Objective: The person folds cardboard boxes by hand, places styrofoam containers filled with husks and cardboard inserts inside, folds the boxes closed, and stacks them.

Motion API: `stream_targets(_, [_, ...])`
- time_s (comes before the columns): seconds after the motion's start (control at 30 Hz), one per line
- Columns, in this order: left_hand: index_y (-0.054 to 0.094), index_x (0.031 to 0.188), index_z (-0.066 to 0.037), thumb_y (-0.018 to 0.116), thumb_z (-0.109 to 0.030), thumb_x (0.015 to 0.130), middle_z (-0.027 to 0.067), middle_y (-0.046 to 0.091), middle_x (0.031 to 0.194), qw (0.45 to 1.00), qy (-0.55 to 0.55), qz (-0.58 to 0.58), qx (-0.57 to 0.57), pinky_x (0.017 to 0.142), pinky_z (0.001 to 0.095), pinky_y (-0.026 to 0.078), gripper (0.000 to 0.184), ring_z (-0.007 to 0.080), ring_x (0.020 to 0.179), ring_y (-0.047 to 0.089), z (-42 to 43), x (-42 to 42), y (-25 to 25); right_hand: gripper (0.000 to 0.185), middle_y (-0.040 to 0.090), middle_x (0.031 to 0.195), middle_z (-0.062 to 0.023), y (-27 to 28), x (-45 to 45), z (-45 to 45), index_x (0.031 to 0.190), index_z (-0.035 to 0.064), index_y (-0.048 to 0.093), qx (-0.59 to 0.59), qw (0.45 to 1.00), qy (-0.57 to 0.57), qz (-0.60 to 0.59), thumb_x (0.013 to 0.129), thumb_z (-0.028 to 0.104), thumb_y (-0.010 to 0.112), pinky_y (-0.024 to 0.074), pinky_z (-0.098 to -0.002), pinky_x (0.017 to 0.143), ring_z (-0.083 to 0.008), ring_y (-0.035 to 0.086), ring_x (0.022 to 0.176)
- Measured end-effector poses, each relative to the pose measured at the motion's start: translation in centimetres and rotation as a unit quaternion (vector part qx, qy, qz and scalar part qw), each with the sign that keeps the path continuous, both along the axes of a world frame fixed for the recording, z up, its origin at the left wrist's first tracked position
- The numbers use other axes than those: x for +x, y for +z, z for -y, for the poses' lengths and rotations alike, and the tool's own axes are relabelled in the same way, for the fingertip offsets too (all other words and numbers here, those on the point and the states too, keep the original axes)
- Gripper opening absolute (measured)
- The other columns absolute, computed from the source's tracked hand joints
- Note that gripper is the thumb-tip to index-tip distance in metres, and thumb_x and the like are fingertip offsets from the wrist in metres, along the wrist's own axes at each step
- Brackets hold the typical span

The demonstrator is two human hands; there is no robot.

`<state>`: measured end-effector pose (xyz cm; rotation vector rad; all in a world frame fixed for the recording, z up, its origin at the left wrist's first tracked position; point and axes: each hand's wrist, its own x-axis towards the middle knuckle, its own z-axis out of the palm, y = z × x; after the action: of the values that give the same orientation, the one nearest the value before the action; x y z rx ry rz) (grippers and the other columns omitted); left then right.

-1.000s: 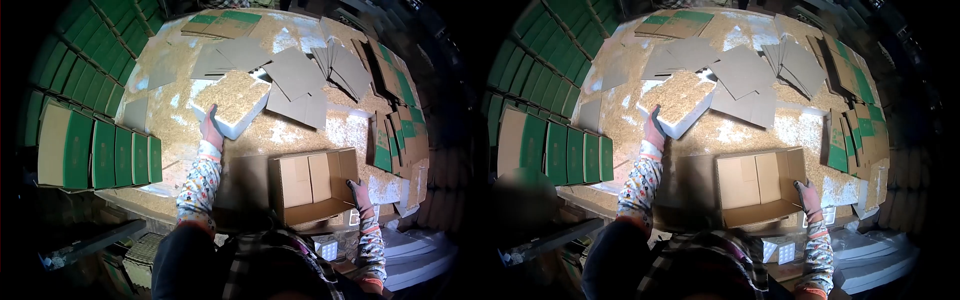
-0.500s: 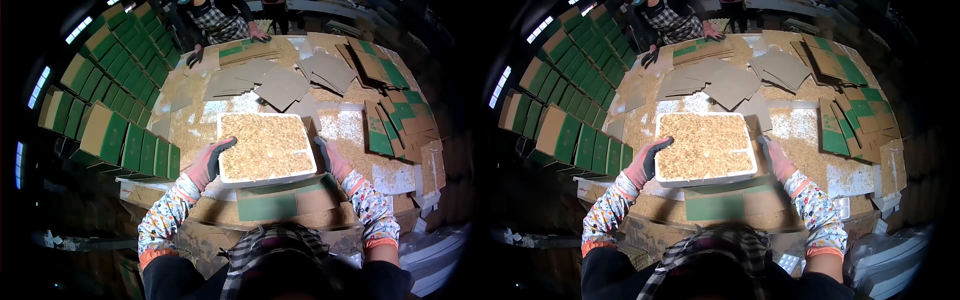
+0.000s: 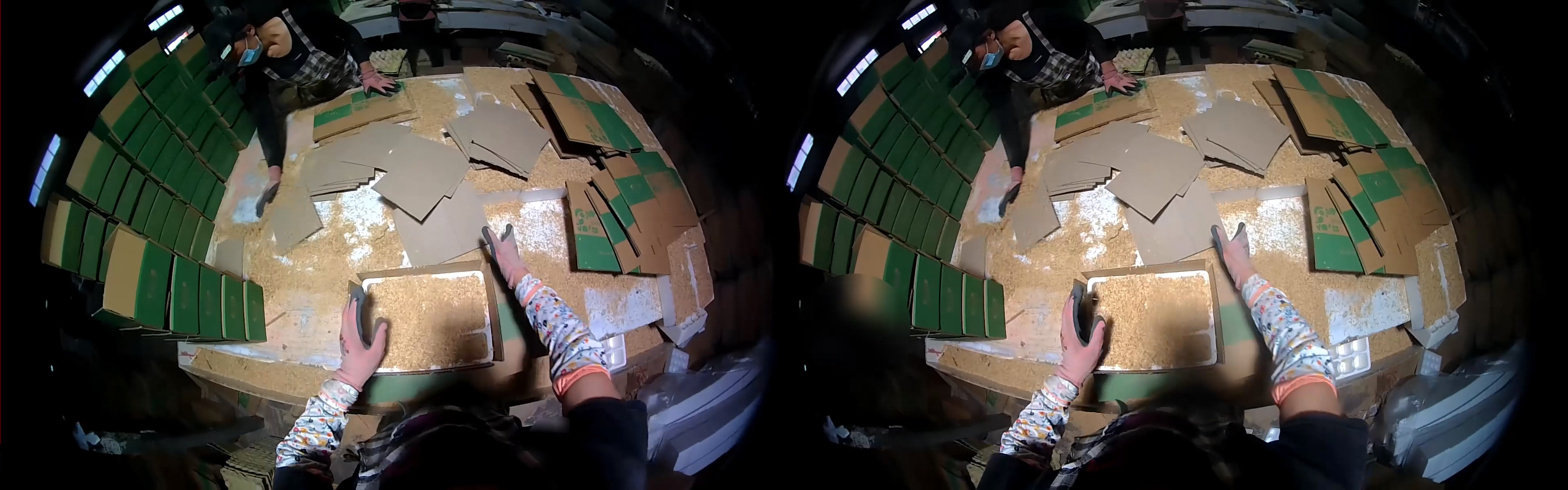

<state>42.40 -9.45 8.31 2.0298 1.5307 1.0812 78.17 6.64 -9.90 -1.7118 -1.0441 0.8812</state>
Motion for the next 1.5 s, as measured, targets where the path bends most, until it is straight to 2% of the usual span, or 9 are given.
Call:
stream_targets(0.13, [0.032, 0.138, 0.003, 0.072, -0.024, 0.078, 0.0259, 0.041, 0.133, 0.985, 0.042, -0.161, 0.042, 0.107, 0.0477, 0.03, 0.077, 0.0427, 0.124, 0.039, -0.6, -1.8, 0.9, 0.08, 0.062, 0.111, -0.0256, 1.1, -1.6, -5.3, 0.123, -0.009, 0.046, -0.163, 0.976, 0.0, 0.148, 0.064, 0.036, 0.077, 0.0476, -0.0397, 0.09, -0.0393, 0.06, 0.104])
stream_targets(0.47, [0.055, 0.107, -0.008, 0.061, -0.024, 0.091, 0.0015, 0.059, 0.09, 0.686, 0.07, 0.585, -0.427, 0.07, 0.0272, 0.048, 0.023, 0.0119, 0.079, 0.057, -1.0, 0.3, -4.0, 0.031, 0.065, 0.086, -0.0143, 30.4, -3.9, 8.6, 0.104, 0.0051, 0.06, 0.17, 0.871, 0.161, 0.431, 0.078, 0.021, 0.063, 0.0505, -0.038, 0.07, -0.0303, 0.064, 0.076])
stream_targets(0.67, [0.053, 0.111, -0.006, 0.059, -0.033, 0.092, 0.004, 0.057, 0.098, 0.724, -0.021, 0.593, -0.351, 0.075, 0.0282, 0.048, 0.034, 0.0114, 0.086, 0.056, -2.0, 0.4, -8.1, 0.036, 0.062, 0.084, -0.0214, 20.1, -20.3, 16.4, 0.103, -0.0007, 0.056, -0.055, 0.855, 0.448, 0.254, 0.081, 0.027, 0.059, 0.0475, -0.0405, 0.082, -0.0362, 0.061, 0.083])
stream_targets(0.77, [0.049, 0.125, -0.004, 0.06, -0.03, 0.088, 0.0137, 0.055, 0.115, 0.995, 0.032, 0.09, -0.005, 0.1, 0.0437, 0.036, 0.046, 0.0261, 0.108, 0.051, -0.8, -0.3, -0.5, 0.046, 0.063, 0.082, -0.0227, 22.7, -19.1, 17.2, 0.112, -0.0013, 0.056, -0.015, 0.881, 0.469, 0.062, 0.08, 0.031, 0.062, 0.0479, -0.0395, 0.081, -0.0371, 0.061, 0.08])
stream_targets(1.0, [0.046, 0.13, -0.002, 0.046, -0.025, 0.089, 0.0247, 0.049, 0.125, 0.78, -0.186, -0.597, -0.029, 0.105, 0.0615, 0.024, 0.046, 0.0406, 0.118, 0.046, 0.8, 6.0, -4.2, 0.076, 0.03, 0.144, -0.0248, 15.2, -10.9, 16.9, 0.141, 0.0081, 0.035, -0.112, 0.768, 0.404, 0.485, 0.084, 0.056, 0.053, 0.0254, -0.0603, 0.104, -0.0424, 0.026, 0.134])
stream_targets(1.1, [0.047, 0.128, -0.002, 0.045, -0.017, 0.089, 0.0249, 0.05, 0.123, 0.849, -0.272, -0.429, -0.149, 0.103, 0.0599, 0.028, 0.042, 0.0408, 0.117, 0.047, -1.7, 5.3, -3.1, 0.053, 0.05, 0.13, -0.0232, 19.4, -8.1, 13.3, 0.131, 0.0035, 0.048, -0.133, 0.859, 0.475, 0.138, 0.091, 0.039, 0.051, 0.0382, -0.0358, 0.102, -0.0349, 0.05, 0.119])
stream_targets(1.23, [0.044, 0.13, -0.002, 0.051, -0.01, 0.087, 0.022, 0.049, 0.124, 0.997, -0.071, -0.039, 0.0, 0.102, 0.044, 0.036, 0.045, 0.0354, 0.115, 0.048, -3.3, -0.9, -0.3, 0.041, 0.058, 0.12, -0.0169, 22.0, 0.6, 13.9, 0.127, 0.0021, 0.051, 0.108, 0.942, 0.213, 0.235, 0.088, 0.013, 0.049, 0.0418, -0.036, 0.099, -0.032, 0.056, 0.111])
stream_targets(1.33, [0.041, 0.132, 0.0, 0.06, -0.021, 0.088, 0.0168, 0.051, 0.125, 0.945, 0.018, 0.23, -0.231, 0.098, 0.0336, 0.039, 0.053, 0.0251, 0.111, 0.051, -1.3, -1.9, -6.9, 0.048, 0.059, 0.119, -0.0188, 17.5, 4.1, 13.0, 0.132, -0.0056, 0.041, -0.25, 0.889, 0.287, -0.253, 0.091, 0.017, 0.053, 0.0455, -0.0334, 0.091, -0.0229, 0.057, 0.108])
stream_targets(1.5, [0.05, 0.123, 0.003, 0.069, -0.041, 0.083, 0.0188, 0.063, 0.104, 0.911, 0.164, 0.118, -0.359, 0.076, 0.0365, 0.049, 0.063, 0.0256, 0.092, 0.062, -0.7, 4.5, -9.3, 0.074, 0.058, 0.119, -0.0232, 9.1, -1.7, 10.5, 0.129, 0.0015, 0.047, -0.064, 0.929, 0.356, 0.082, 0.075, 0.045, 0.073, 0.0391, -0.0377, 0.099, -0.0399, 0.052, 0.113])
